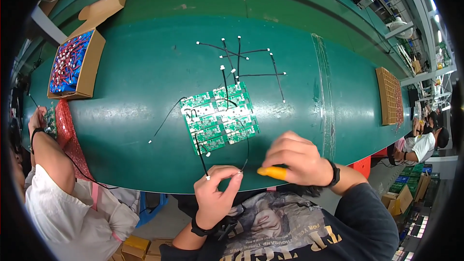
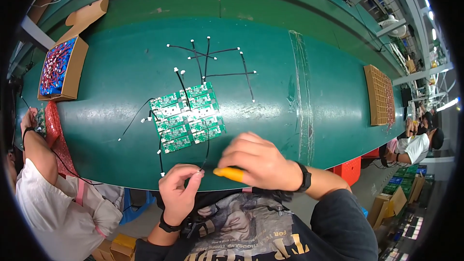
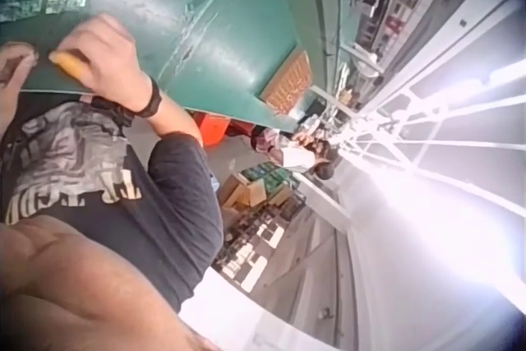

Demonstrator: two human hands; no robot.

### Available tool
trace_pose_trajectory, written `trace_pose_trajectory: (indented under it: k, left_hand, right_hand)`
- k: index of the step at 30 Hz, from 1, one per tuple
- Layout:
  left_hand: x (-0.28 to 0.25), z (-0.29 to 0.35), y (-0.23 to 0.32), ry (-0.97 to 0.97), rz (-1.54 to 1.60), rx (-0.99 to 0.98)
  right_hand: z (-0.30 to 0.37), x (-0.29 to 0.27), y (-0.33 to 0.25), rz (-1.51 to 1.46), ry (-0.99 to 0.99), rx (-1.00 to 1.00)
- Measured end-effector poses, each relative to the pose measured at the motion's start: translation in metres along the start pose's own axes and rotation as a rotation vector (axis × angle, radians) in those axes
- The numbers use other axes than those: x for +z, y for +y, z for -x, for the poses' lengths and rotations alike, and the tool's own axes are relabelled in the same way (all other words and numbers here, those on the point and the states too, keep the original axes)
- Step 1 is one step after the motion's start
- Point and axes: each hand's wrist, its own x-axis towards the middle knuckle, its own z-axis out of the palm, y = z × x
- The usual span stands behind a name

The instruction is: The person picks up wires and plugs them into ports on a circuit board by hand, repeating the process for several boards. The person then picks up a circuit board and turns it over.

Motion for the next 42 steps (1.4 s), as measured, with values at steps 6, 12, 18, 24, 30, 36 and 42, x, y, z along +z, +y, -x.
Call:
trace_pose_trajectory:
  k: [6, 12, 18, 24, 30, 36, 42]
  left_hand:
    - [0.008, -0.006, 0.002, -0.039, 0.021, 0.141]
    - [0.009, -0.012, 0.0, -0.079, -0.008, 0.091]
    - [0.009, -0.01, -0.003, -0.088, -0.028, 0.072]
    - [0.008, -0.015, 0.002, -0.036, -0.242, 0.181]
    - [0.007, -0.016, -0.004, -0.027, -0.583, 0.424]
    - [0.012, -0.02, -0.007, -0.08, -1.039, 0.477]
    - [0.014, -0.016, -0.012, -0.115, -1.044, 0.402]
  right_hand:
    - [0.019, 0.035, 0.005, -0.537, -0.009, 0.354]
    - [0.018, 0.052, 0.011, -0.782, 0.199, 0.487]
    - [0.014, 0.052, 0.022, -0.626, 0.174, 0.354]
    - [-0.005, 0.032, 0.023, -0.083, 0.039, 0.116]
    - [-0.036, 0.008, 0.04, 0.103, 0.104, 0.013]
    - [-0.061, 0.018, 0.061, 0.299, 0.203, 0.032]
    - [-0.062, 0.029, 0.06, 0.354, 0.166, 0.055]
